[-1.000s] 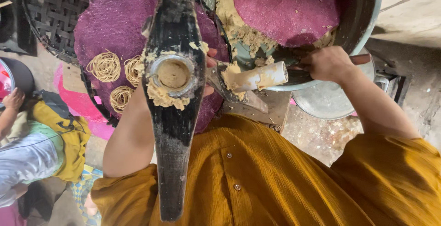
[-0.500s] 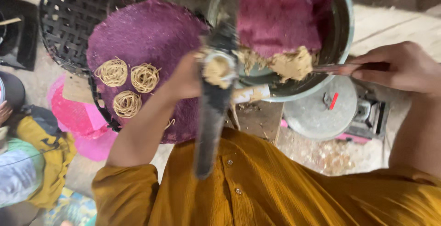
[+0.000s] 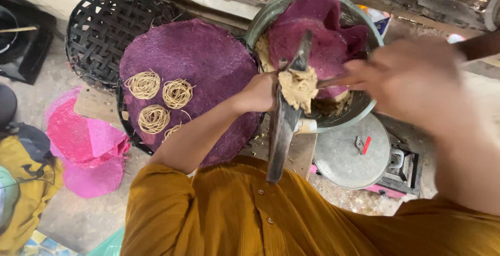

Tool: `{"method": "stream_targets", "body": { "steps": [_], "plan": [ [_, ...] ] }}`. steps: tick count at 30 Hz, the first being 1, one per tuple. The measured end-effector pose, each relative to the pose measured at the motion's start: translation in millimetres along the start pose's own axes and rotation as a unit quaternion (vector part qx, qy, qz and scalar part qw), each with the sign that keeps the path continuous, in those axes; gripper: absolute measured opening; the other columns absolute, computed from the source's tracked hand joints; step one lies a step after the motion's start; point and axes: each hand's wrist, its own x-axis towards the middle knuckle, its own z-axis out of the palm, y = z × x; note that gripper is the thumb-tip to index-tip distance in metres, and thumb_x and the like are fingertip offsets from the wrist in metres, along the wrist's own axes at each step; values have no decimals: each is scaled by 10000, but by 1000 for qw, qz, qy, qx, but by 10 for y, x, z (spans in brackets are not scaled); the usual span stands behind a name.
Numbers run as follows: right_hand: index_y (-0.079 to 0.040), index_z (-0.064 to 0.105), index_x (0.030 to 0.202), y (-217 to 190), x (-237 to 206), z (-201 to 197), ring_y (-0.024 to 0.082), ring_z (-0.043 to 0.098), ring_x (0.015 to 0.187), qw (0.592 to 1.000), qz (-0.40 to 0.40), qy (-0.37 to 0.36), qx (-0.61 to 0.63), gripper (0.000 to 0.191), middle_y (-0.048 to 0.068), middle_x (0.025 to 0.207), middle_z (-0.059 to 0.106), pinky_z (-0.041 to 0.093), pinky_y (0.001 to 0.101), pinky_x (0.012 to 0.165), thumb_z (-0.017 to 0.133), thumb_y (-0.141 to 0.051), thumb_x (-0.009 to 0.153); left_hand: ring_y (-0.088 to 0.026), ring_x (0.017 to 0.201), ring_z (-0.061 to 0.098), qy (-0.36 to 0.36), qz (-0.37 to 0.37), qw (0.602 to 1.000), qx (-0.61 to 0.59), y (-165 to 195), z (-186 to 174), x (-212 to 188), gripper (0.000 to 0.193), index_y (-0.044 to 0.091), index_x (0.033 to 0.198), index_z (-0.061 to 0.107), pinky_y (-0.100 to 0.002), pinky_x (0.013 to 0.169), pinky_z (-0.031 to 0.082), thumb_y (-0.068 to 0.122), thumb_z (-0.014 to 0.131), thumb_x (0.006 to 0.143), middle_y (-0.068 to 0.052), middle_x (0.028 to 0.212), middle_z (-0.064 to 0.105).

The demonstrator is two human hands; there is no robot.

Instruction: The person operates a manual wooden lever press to extrude dough into thin noodle strands. They load dough into the press cylinder with a stick, press the lever to extrude noodles onto a purple mesh tray, cut the strands, and shape them into nests, repeating the cycle as the tray fills.

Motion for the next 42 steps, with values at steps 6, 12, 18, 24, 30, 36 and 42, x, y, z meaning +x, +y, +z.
{"method": "stream_targets", "body": {
  "steps": [6, 12, 18, 24, 30, 36, 42],
  "plan": [
    [-51, 624, 1378, -528, 449, -193, 138, 628, 703, 992, -126, 2, -17, 524, 78, 928, 667, 504, 263, 528, 641, -113, 859, -379, 998, 727, -12, -121, 993, 2, -249, 134, 133, 385, 26, 1121, 702, -435, 884, 556, 276, 714, 829, -233, 1048, 740],
    [-258, 721, 1129, 55, 117, -279, 76, 600, 546, 991, 76, -105, -16, 180, -63, 677, 644, 484, 236, 497, 623, -356, 1013, -424, 1043, 687, 62, -66, 996, -9, -384, 6, 77, 339, 57, 1150, 732, -472, 891, 538, 290, 666, 913, -232, 1099, 731],
    [-202, 817, 840, 1, 11, -192, 44, 546, 510, 989, 45, 138, -34, 205, -64, 638, 620, 411, 216, 443, 784, -402, 875, -434, 977, 691, 40, -112, 992, -49, -280, 78, 80, 379, 10, 1063, 706, -475, 836, 544, 256, 752, 778, -249, 1005, 723],
    [-161, 783, 998, -400, 424, -126, 141, 636, 665, 986, -52, 140, 76, 144, -27, 756, 666, 514, 308, 593, 724, -279, 942, -378, 907, 757, -48, -147, 988, -22, -206, 225, 114, 261, 37, 980, 744, -454, 833, 560, 244, 660, 846, -205, 955, 762],
    [-91, 797, 1071, 151, -79, -261, 146, 598, 581, 968, 78, 125, 202, 177, 28, 792, 689, 461, 316, 532, 745, -219, 960, -416, 959, 696, 57, -86, 995, 11, -467, 44, 90, 273, 52, 1052, 743, -488, 822, 537, 266, 671, 897, -223, 1036, 736],
    [-162, 788, 992, 102, -214, -26, 142, 631, 672, 988, 34, 145, 50, 210, -17, 798, 666, 470, 292, 624, 808, -370, 972, -393, 961, 720, 72, -138, 987, -32, -375, 80, 120, 388, 50, 1046, 733, -446, 866, 562, 296, 775, 748, -217, 1018, 746],
    [-180, 699, 726, -332, 302, -164, 164, 565, 596, 989, 39, 139, 24, 277, -21, 676, 559, 474, 370, 629, 721, -295, 978, -390, 935, 732, 15, -150, 989, -16, -92, 139, 138, 386, 32, 990, 749, -445, 856, 567, 298, 804, 716, -235, 969, 740]
  ]
}}
